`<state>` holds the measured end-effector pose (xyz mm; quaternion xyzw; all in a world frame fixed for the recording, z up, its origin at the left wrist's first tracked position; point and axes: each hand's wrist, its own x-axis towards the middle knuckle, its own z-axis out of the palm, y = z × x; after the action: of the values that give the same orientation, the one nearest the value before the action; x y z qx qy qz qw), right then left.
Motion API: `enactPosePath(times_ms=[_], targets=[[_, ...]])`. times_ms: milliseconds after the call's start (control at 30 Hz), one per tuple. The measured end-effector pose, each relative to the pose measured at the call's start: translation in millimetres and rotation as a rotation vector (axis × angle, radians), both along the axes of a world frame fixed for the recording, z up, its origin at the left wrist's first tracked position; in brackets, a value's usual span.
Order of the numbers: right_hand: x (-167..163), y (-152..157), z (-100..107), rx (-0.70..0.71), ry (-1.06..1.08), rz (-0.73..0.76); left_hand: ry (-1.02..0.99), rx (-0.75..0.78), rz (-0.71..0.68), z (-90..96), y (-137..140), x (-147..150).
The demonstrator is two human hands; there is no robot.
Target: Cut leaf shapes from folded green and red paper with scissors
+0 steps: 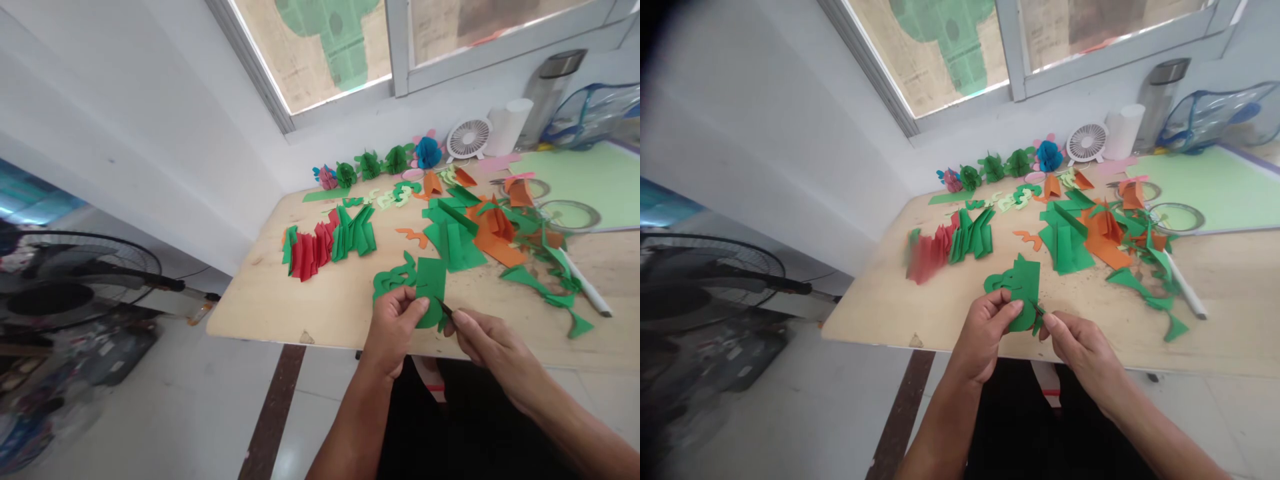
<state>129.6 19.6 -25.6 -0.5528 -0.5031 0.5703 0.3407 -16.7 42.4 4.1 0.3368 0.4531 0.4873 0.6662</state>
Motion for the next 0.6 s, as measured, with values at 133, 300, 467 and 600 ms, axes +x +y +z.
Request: enactPosePath(times_ms=[133, 300, 467, 600], targets=[[-0.8, -1.5, 0.7, -0.011, 0.002, -0.008, -0.009, 0.006, -0.006, 0.3, 0.5, 0.3], [-1.2, -3.8, 3.4, -0.017, 0.003, -0.030, -0.012, -0.010, -0.001, 1.4, 0.1, -0.5], [-2.1, -2.6, 6.3, 0.007, 0.002, -0.021, 0.000, -0.003, -0.002, 2.9, -0.3, -1.0], [-1.3, -2.0, 7.5, 0.020, -0.009, -0.018, 0.018, -0.010, 0.000, 2.7, -0.1, -1.5]])
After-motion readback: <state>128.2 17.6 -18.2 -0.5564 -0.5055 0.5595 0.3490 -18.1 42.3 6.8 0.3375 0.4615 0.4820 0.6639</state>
